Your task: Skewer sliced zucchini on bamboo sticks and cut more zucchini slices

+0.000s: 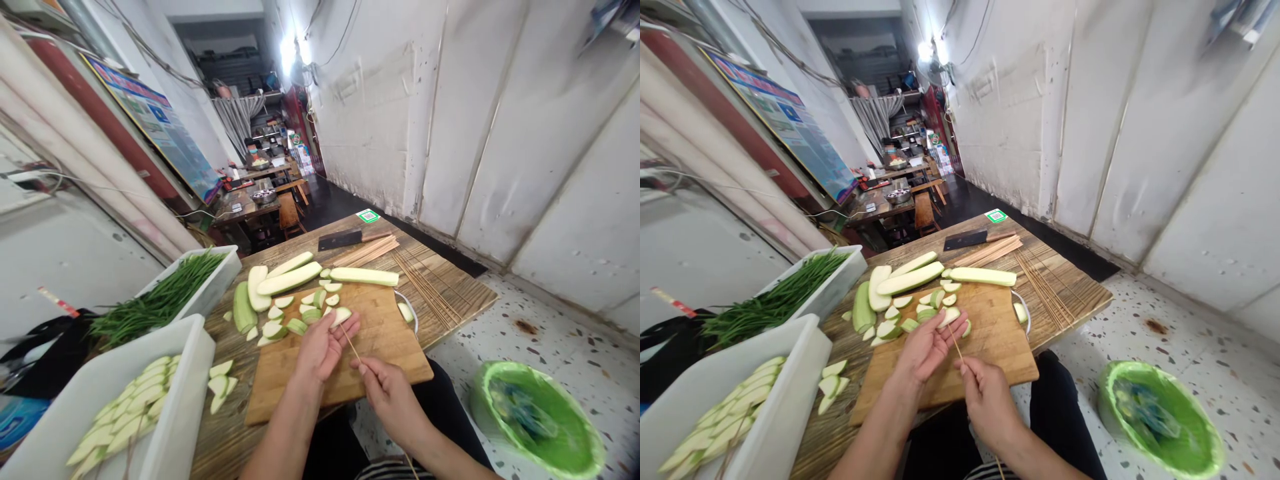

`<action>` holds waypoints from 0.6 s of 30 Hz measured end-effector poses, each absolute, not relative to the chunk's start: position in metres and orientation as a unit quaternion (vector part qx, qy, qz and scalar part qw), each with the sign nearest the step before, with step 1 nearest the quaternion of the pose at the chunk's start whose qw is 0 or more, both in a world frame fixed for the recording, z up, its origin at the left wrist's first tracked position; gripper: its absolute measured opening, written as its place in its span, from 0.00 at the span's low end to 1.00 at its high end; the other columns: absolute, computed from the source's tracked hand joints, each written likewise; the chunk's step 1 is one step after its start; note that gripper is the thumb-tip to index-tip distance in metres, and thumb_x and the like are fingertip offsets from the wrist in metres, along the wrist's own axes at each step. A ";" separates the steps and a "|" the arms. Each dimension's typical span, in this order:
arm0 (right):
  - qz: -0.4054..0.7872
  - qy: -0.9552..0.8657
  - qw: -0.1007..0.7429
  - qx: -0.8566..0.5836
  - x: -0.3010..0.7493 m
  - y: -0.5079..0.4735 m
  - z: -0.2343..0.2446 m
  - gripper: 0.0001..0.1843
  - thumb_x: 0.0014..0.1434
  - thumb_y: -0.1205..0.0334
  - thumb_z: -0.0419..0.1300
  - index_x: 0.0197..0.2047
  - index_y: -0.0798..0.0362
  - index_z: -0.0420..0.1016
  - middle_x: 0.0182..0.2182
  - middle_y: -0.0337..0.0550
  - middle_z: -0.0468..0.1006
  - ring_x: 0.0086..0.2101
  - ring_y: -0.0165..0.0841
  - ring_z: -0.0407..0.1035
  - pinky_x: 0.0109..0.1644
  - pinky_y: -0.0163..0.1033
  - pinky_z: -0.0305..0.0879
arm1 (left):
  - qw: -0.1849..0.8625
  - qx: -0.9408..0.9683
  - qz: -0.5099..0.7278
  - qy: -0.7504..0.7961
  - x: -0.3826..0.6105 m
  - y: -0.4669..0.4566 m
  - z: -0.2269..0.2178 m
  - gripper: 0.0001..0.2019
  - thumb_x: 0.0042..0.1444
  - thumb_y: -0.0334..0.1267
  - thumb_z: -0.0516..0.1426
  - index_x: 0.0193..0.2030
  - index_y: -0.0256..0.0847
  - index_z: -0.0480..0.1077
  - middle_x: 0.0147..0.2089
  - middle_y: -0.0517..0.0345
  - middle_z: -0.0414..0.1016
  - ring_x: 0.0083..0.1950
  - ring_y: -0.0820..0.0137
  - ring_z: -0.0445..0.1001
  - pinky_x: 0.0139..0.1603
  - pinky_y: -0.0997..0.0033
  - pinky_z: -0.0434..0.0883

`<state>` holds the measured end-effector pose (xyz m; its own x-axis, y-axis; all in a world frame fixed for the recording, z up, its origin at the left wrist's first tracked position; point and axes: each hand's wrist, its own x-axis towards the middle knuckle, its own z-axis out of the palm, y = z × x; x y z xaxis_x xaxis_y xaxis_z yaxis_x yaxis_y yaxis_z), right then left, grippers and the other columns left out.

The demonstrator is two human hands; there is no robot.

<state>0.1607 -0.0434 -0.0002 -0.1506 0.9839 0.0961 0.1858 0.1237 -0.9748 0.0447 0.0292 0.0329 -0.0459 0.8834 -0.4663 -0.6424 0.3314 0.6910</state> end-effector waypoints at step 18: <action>0.482 -0.594 0.437 -0.474 0.158 -0.044 -0.002 0.18 0.62 0.57 0.46 0.39 0.57 0.73 0.15 0.31 0.53 0.16 0.27 0.49 0.18 0.31 0.46 | 0.679 0.128 0.565 0.450 0.043 0.029 0.035 0.03 0.56 0.27 0.51 0.36 0.30 0.65 0.39 0.39 0.75 0.43 0.58 0.75 0.45 0.59 0.73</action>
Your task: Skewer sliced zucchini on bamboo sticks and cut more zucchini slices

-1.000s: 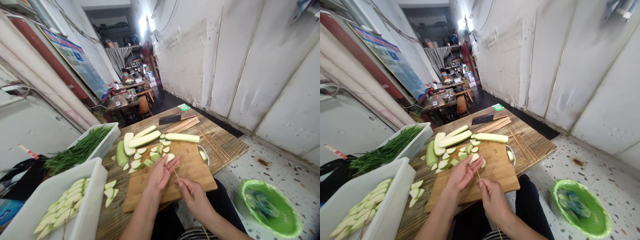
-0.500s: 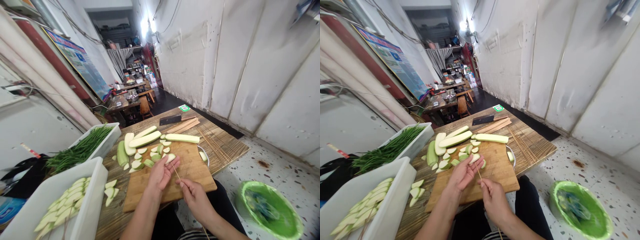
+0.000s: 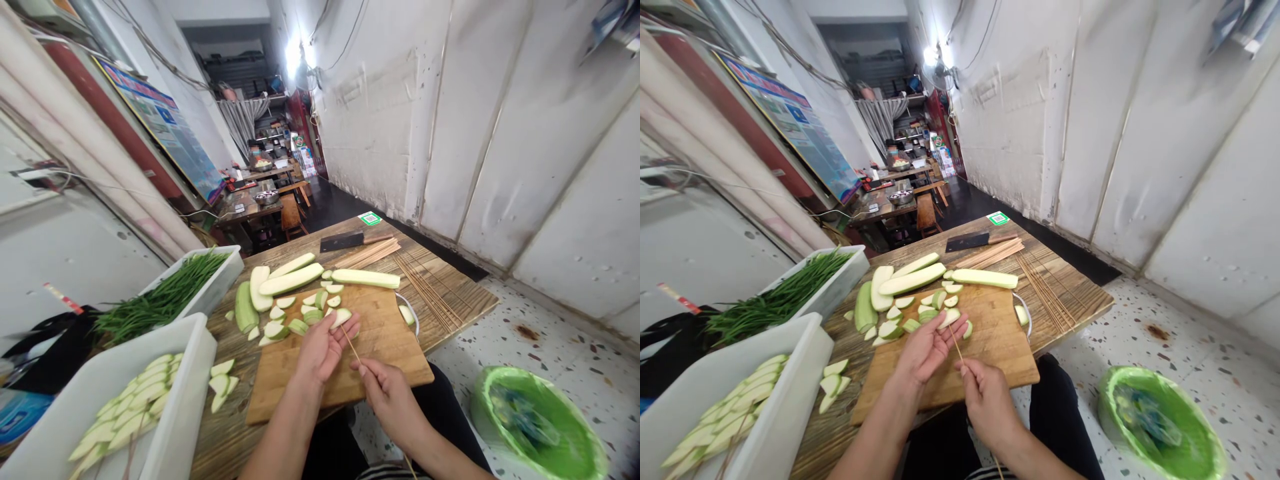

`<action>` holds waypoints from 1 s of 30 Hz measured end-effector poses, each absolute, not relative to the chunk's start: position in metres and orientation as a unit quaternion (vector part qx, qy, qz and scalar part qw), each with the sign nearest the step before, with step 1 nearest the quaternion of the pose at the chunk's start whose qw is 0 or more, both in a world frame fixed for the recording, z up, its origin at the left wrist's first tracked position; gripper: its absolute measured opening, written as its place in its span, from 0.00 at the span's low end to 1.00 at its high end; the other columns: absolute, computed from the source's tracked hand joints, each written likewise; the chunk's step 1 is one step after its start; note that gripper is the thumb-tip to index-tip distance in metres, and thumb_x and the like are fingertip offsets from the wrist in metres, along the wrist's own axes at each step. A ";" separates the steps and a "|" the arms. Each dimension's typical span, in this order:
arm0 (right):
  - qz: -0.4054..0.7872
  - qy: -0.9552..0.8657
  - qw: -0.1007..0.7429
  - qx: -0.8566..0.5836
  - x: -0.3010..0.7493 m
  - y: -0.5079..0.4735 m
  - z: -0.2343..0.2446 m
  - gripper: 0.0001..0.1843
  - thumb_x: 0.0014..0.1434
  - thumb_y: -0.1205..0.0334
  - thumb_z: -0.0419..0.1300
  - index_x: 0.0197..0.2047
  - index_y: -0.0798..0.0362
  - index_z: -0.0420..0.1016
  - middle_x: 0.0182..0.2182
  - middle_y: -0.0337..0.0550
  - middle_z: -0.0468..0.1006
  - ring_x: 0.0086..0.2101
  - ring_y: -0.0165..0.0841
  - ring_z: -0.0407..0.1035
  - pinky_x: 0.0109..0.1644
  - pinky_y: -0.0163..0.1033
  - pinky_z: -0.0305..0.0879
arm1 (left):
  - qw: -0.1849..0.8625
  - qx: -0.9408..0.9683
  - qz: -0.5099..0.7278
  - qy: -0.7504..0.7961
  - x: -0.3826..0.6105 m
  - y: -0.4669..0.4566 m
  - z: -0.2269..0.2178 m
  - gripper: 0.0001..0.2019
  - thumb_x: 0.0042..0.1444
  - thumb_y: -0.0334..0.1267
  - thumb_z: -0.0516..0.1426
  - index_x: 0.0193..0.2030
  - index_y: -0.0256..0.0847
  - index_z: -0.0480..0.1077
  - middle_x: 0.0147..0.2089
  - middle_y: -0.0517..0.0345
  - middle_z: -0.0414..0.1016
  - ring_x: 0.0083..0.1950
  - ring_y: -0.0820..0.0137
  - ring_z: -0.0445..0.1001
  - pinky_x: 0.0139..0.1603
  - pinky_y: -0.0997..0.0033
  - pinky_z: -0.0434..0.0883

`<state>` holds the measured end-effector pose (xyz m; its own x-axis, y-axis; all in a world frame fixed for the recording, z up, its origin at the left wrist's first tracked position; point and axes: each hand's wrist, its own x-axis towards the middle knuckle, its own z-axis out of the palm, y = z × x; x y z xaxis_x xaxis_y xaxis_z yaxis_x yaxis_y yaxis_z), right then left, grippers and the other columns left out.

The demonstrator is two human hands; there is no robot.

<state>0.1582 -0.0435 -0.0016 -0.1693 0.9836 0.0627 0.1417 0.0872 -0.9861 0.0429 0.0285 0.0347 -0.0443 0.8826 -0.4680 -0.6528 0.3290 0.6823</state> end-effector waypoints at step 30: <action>0.472 -0.566 0.481 -0.475 0.150 -0.039 0.002 0.20 0.61 0.53 0.47 0.35 0.56 0.75 0.11 0.31 0.57 0.16 0.29 0.56 0.22 0.32 0.56 | 0.631 0.208 0.605 0.439 0.061 0.019 0.027 0.06 0.52 0.34 0.56 0.33 0.31 0.69 0.34 0.46 0.76 0.38 0.63 0.77 0.42 0.64 0.73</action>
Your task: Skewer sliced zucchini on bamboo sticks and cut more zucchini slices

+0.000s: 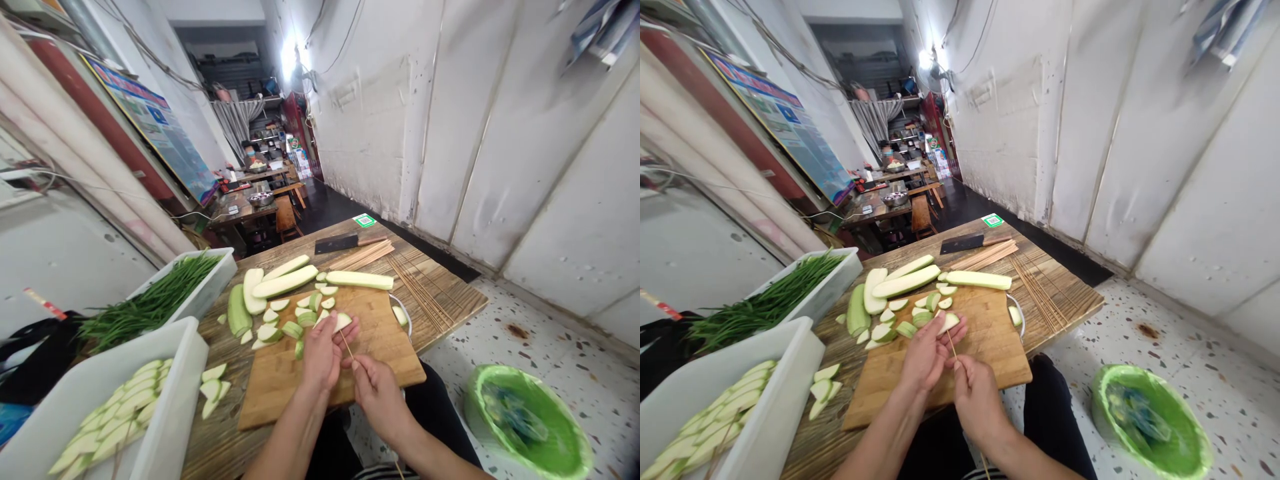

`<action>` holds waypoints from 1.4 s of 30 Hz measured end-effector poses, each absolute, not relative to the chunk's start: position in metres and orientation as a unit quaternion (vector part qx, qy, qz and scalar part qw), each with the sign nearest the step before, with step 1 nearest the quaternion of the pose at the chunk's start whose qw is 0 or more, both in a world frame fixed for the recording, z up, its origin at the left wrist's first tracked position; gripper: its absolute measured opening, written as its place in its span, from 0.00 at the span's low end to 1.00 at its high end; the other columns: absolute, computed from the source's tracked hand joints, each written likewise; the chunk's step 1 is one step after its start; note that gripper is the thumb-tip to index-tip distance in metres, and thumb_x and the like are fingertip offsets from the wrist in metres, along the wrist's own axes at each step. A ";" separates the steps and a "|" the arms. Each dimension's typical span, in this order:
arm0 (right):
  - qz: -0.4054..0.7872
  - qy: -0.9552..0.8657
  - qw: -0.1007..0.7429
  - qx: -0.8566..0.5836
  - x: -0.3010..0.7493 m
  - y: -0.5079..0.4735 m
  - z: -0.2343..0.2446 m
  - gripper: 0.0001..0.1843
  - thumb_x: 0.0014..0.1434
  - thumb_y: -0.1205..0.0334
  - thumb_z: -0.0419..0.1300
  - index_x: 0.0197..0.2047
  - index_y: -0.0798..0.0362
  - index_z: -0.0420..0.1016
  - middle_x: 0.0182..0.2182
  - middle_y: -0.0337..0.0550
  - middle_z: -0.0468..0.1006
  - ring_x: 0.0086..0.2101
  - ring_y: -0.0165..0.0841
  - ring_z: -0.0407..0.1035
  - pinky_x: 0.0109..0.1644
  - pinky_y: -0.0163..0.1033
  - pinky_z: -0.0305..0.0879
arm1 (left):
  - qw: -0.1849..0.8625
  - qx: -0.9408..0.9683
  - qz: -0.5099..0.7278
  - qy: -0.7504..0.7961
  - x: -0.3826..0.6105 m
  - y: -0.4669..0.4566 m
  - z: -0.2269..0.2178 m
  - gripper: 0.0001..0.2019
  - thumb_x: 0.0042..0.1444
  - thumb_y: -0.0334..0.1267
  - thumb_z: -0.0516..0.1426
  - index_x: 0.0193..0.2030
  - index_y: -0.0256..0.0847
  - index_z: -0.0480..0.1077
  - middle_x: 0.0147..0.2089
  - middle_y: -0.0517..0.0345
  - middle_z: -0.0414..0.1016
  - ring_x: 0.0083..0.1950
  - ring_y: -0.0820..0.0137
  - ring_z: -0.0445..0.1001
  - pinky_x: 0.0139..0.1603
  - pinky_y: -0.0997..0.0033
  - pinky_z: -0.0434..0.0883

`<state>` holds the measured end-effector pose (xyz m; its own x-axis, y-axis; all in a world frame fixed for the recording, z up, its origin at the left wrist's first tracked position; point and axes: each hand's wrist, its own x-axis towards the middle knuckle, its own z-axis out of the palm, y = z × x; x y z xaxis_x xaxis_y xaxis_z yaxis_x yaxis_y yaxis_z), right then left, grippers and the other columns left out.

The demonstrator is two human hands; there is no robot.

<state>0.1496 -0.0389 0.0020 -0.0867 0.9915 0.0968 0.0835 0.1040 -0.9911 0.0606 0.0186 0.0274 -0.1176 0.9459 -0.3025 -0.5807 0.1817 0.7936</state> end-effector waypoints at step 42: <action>0.424 -0.609 0.473 -0.474 0.154 -0.026 -0.008 0.16 0.63 0.59 0.44 0.25 0.53 0.63 0.16 0.33 0.59 0.20 0.29 0.57 0.25 0.32 0.55 | 0.659 0.173 0.581 0.446 0.066 0.012 0.019 0.05 0.55 0.32 0.55 0.33 0.30 0.68 0.33 0.45 0.76 0.36 0.63 0.77 0.40 0.63 0.74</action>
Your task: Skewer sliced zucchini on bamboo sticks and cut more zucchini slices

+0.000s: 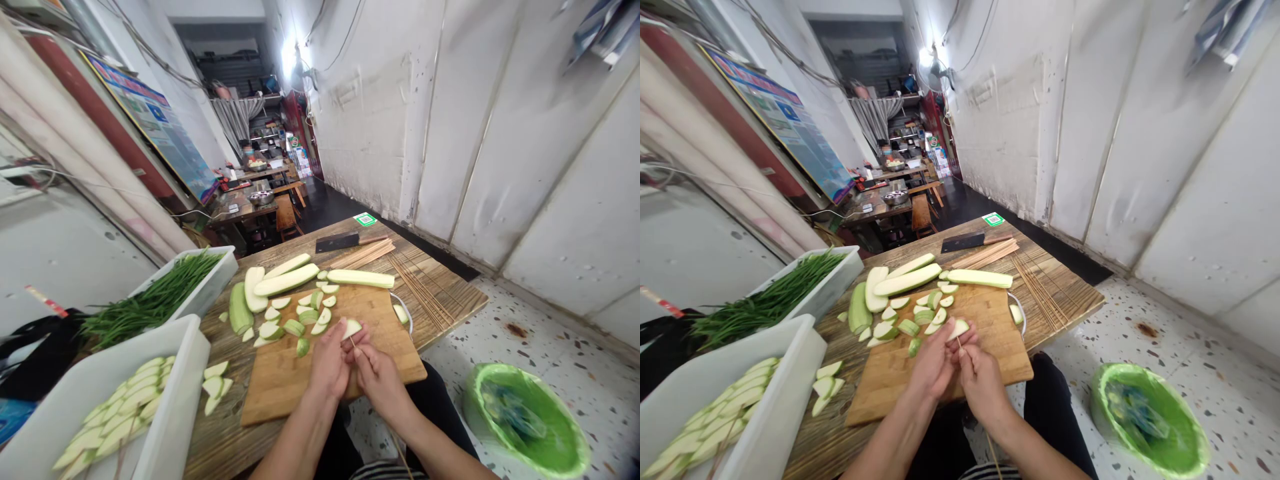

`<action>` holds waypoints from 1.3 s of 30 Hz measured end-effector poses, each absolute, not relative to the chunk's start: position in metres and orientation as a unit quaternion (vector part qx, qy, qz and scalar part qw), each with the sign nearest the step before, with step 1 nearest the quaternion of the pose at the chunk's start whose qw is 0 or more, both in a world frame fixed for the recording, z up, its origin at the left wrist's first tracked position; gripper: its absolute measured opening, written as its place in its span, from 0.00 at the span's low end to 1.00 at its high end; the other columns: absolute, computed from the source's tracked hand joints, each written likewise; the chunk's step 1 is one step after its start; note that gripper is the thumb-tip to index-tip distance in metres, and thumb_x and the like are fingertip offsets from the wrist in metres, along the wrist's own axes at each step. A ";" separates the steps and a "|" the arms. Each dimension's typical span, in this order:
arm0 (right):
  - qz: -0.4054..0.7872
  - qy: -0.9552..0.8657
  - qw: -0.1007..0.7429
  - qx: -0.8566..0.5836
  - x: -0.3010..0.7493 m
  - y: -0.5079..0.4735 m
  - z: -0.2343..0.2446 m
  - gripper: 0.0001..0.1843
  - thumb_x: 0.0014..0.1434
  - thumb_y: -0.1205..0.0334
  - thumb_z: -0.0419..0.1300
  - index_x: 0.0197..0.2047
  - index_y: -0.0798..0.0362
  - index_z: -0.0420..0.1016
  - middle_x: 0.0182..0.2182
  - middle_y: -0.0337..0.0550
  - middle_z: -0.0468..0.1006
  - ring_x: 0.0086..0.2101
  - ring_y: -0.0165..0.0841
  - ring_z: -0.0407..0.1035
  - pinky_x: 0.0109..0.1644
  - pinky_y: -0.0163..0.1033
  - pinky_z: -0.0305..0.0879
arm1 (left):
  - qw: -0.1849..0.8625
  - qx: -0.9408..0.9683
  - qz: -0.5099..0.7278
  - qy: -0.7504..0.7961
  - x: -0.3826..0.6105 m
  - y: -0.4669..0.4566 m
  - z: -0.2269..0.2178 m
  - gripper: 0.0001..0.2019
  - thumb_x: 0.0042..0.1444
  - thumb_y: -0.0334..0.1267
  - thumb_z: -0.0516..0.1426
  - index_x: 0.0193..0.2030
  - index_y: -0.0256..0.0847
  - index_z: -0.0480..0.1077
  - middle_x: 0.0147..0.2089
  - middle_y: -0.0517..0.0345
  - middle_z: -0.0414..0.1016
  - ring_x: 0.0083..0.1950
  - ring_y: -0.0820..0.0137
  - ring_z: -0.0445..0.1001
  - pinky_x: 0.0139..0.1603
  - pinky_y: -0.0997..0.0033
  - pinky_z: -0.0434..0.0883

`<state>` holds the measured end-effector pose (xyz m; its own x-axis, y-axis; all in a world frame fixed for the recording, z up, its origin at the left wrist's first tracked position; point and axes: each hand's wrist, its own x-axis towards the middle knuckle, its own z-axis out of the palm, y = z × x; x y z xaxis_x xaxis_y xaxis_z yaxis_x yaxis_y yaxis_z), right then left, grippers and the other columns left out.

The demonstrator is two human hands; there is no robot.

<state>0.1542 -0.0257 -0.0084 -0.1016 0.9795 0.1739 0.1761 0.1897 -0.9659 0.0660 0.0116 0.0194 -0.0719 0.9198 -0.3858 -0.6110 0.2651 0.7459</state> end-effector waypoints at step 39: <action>0.490 -0.529 0.479 -0.501 0.205 -0.031 -0.027 0.17 0.62 0.51 0.47 0.32 0.55 0.66 0.13 0.27 0.51 0.15 0.24 0.46 0.18 0.30 0.42 | -0.002 0.764 0.066 0.641 0.009 0.033 0.019 0.12 0.56 0.35 0.49 0.43 0.37 0.70 0.39 0.48 0.70 0.42 0.62 0.67 0.42 0.65 0.61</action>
<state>0.2055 -0.0308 -0.0275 -0.0395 0.9991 0.0166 0.0602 0.0190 -0.9980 0.0090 0.0326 0.0193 0.1688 0.9803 0.1029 0.9807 -0.1775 0.0817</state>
